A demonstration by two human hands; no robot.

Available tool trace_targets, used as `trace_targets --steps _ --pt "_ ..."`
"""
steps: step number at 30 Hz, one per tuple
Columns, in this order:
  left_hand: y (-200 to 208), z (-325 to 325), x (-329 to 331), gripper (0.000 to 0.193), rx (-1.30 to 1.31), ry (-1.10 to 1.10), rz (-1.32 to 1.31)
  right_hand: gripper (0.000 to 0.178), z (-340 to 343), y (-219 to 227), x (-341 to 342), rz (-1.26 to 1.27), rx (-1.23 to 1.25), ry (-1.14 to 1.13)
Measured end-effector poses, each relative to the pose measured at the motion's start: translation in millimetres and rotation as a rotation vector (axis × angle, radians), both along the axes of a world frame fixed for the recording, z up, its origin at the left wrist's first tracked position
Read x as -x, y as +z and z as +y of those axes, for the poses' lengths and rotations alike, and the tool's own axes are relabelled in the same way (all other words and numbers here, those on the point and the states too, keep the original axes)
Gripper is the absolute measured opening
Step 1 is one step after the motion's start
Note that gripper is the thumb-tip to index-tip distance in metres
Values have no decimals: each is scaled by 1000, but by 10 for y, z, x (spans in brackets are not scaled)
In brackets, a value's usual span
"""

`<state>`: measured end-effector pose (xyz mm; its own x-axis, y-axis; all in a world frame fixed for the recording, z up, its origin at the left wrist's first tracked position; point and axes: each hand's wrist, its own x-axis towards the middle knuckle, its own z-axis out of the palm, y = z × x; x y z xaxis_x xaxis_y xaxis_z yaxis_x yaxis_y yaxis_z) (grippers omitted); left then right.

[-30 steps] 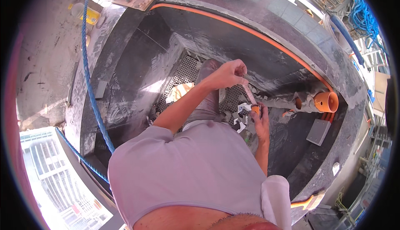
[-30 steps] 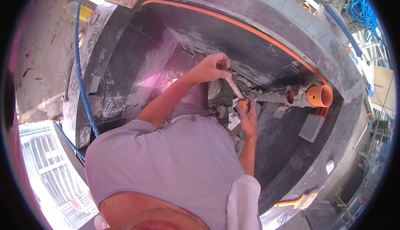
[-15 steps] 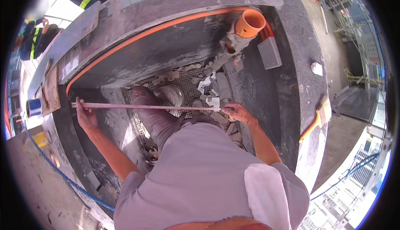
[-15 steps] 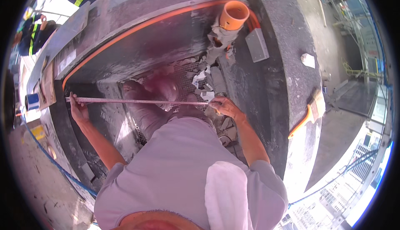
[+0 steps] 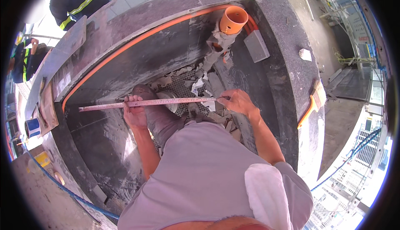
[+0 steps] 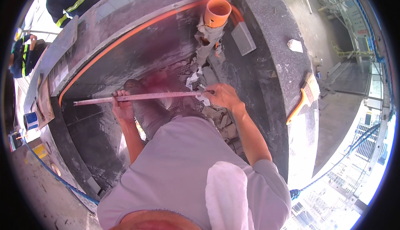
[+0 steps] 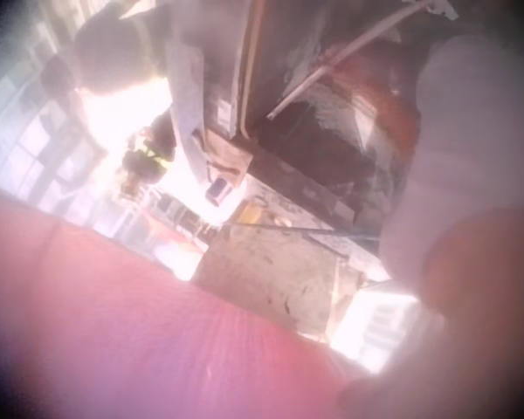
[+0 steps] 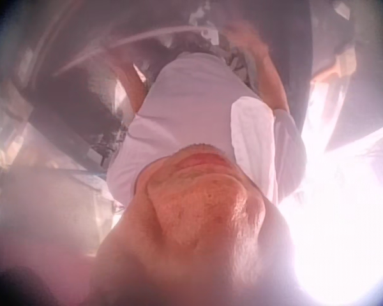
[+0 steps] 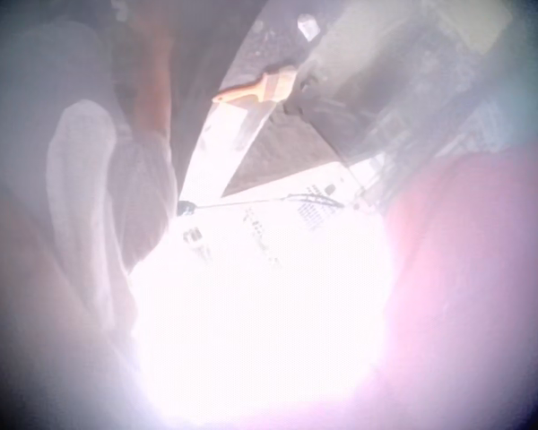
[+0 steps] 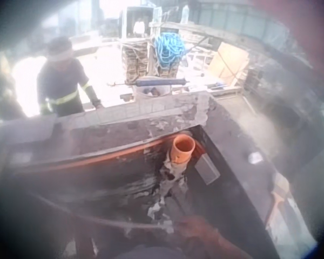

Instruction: The person measures and marks a curved concrete ledge, then uses a hammer and chisel to create a groove for an orange cable. The person secures the cable into the groove and applies sealant around a nearby pipe.

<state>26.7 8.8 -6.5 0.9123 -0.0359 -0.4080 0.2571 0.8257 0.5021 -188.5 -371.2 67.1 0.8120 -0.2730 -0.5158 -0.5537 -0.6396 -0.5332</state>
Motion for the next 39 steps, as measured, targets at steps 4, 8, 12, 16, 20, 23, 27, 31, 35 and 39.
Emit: trace_targets --steps 4,8,12,16,20,23,27,31,35,39 --pt "-363 36 -169 14 131 249 89 32 137 413 -209 -69 98 111" --pt "-555 512 -612 14 151 311 95 25 -145 1249 -26 -194 275 124" --pt "-827 1232 -1189 19 242 342 91 17 -908 2541 673 -77 152 -230" --pt "-1197 1898 -1799 24 289 363 181 13 -1874 3578 1786 -116 192 -506" --pt "-1124 1693 -1674 23 191 459 164 17 -2944 4005 2886 -155 345 -597" --pt "-347 870 -1638 23 117 527 202 17 -3013 3557 2828 -172 544 -713" --pt "103 704 -1394 18 235 559 64 19 -2488 3047 2121 -249 808 -682" --pt "1005 397 -1200 22 55 452 -2 20 -1947 2777 1829 -356 941 -617" --pt "842 766 -1478 26 -63 174 -188 21 -1587 2636 1669 -440 1016 -581" --pt "367 1123 -2126 28 -194 270 -118 22 -1389 2567 1577 -498 1057 -556"
